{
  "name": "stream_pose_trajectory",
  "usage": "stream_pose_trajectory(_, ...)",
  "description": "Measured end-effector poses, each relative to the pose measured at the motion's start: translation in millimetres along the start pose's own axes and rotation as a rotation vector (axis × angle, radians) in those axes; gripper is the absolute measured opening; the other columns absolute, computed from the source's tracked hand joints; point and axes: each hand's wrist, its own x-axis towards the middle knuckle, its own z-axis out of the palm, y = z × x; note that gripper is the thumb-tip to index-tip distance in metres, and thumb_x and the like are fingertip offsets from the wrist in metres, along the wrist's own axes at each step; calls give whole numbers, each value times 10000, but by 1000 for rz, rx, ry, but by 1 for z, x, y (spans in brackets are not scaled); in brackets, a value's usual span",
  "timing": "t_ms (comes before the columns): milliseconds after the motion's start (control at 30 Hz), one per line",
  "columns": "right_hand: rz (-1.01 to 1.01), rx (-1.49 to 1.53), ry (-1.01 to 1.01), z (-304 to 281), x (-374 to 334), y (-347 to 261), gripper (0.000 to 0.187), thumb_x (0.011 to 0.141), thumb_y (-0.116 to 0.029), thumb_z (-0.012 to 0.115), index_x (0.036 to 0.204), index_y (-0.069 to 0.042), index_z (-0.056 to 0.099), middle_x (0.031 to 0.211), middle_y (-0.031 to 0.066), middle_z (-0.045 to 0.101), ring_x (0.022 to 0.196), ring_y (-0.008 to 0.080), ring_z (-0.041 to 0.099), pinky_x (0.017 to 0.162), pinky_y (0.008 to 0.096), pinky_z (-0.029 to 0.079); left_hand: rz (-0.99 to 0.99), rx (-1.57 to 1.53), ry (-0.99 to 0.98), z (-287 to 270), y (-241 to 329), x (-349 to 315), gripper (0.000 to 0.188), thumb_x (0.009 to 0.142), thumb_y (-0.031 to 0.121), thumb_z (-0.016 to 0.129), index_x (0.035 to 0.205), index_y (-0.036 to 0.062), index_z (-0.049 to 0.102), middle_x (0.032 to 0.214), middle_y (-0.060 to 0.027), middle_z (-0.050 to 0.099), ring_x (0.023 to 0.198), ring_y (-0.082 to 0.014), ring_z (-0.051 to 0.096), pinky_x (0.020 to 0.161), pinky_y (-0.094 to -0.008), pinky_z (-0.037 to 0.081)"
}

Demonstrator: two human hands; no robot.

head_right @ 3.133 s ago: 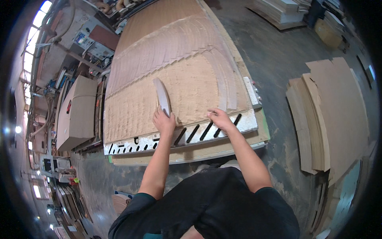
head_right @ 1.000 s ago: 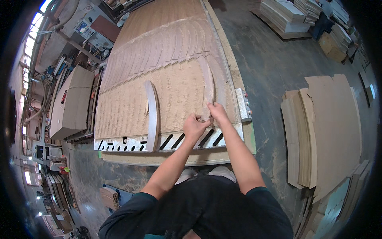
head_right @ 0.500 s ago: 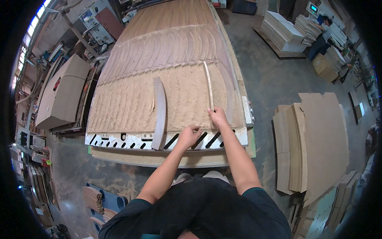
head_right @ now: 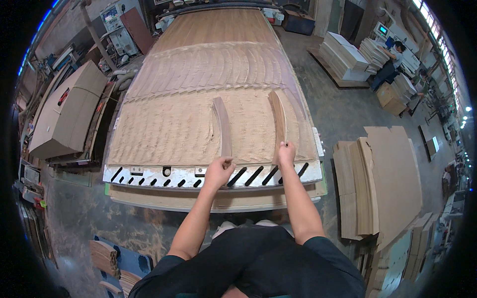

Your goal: The person removes thin curved wood veneer pieces from a vacuum press bed by hand and stacks them onto a blue pallet.

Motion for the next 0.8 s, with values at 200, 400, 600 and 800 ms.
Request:
stream_pose_trajectory(200,65,532,-218,59,-102,-32,288,1129,-108,546,1342,36,674,1133,104,732,992,181,642,887,352,530,83,-114,291,2,-73,26,462,957,299,760,1299,-10,733,1210,-216,742,1023,-348,743,934,-439,583)
stream_pose_trajectory(400,187,613,-465,109,-158,-45,341,1138,-76,507,1436,20,642,1222,117,740,1048,187,666,949,347,533,122,-192,277,12,-79,38,539,964,318,755,1379,-18,686,1300,-262,708,1187,-409,697,1038,-462,541)
stream_pose_trajectory(600,205,652,-443,125,-186,-60,353,1151,-91,485,1454,15,632,1295,127,724,1102,199,664,991,346,524,69,-150,265,15,-64,82,781,923,404,778,1528,-18,524,1489,-296,569,1406,-460,520,1179,-521,427)
stream_pose_trajectory(800,157,480,-435,132,-178,-30,404,1129,-70,512,1517,13,588,1381,150,704,1228,221,633,1087,349,471,147,31,268,23,-27,119,1153,786,375,901,1607,-135,273,1591,-380,417,1477,-498,436,1231,-489,396)
